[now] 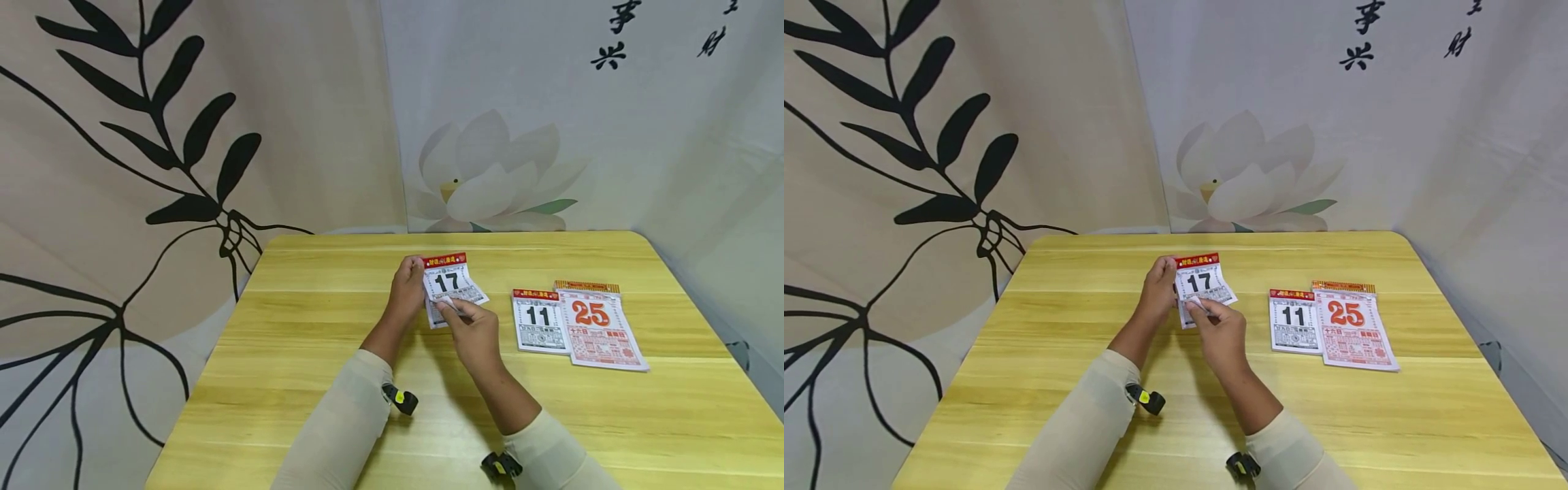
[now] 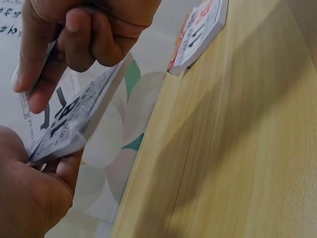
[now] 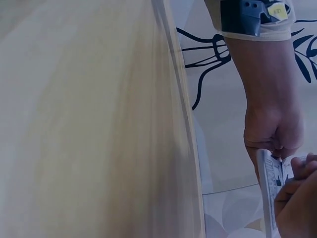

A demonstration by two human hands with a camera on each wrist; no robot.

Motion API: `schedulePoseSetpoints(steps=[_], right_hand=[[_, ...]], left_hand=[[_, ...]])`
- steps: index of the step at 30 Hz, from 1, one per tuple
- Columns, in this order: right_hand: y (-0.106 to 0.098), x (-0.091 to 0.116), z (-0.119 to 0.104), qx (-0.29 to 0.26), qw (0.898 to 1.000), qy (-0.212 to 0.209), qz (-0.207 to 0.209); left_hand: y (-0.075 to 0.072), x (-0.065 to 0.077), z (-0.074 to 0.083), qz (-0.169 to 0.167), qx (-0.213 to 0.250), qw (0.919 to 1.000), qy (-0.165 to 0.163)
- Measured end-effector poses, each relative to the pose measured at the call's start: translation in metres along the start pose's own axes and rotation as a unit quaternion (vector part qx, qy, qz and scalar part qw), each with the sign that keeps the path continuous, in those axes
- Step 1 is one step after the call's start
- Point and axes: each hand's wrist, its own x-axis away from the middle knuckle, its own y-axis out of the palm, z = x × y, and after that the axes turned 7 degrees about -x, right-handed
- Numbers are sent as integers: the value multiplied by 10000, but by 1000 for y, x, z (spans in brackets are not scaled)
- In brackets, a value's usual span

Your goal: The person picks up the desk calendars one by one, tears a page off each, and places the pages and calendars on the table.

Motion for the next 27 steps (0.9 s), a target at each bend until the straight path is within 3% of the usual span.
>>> schedulePoseSetpoints(steps=[8, 27], right_hand=[[-1, -2, -1, -246, 9996, 104, 84], [-1, -2, -5, -875, 9948, 497, 133]], left_hand=[[-3, 0, -4, -129, -20, 9995, -281], [-10, 0, -6, -214, 7, 9994, -279]])
